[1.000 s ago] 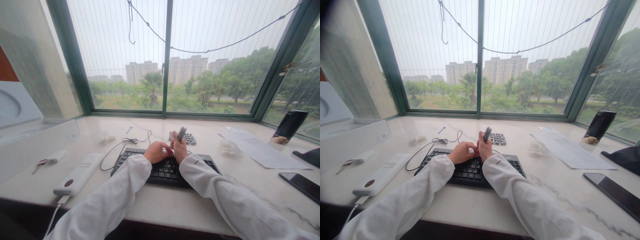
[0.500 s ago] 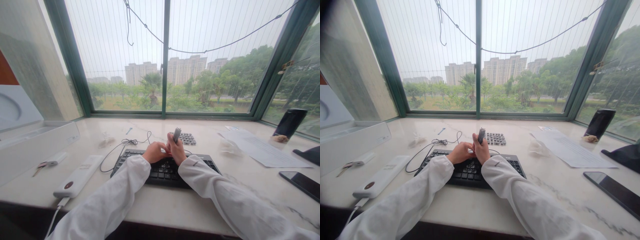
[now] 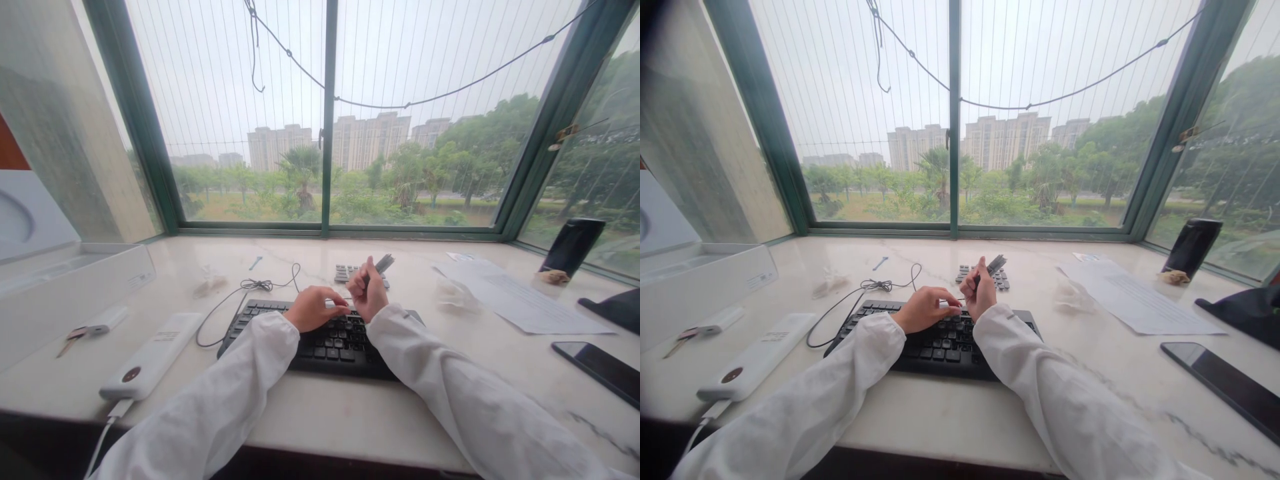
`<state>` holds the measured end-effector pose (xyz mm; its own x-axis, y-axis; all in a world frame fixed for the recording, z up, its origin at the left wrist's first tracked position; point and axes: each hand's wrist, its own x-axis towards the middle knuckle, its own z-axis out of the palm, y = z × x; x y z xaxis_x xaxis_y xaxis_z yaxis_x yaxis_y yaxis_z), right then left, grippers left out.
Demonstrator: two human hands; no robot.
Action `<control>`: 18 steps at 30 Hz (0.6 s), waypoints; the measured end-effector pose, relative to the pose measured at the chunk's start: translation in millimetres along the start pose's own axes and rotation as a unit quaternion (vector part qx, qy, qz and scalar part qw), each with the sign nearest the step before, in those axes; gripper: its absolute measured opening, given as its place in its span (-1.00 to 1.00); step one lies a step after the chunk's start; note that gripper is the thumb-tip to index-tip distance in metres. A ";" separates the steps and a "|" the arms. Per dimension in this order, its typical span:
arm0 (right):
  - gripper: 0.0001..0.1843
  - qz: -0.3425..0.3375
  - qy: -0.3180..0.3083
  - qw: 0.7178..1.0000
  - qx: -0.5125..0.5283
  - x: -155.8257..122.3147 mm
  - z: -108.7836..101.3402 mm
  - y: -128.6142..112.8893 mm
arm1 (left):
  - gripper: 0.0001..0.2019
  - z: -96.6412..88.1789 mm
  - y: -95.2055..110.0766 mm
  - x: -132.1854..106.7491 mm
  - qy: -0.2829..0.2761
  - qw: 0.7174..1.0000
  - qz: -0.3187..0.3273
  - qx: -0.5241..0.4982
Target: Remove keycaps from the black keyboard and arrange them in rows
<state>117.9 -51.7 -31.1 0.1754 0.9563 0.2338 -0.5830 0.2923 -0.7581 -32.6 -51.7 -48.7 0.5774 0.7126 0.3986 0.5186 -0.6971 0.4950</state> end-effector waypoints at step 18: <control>-0.49 0.117 -0.009 0.993 0.021 4.7 -1.2 -5.7 | -0.69 -6.1 -2.1 1.6 0.023 0.999 -0.029 -0.034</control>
<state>123.0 -48.9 -26.4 0.0163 0.9977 0.0651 -0.6394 0.0604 -0.7665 -36.6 -48.6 -44.4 0.5174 0.7555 0.4019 0.5058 -0.6488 0.5685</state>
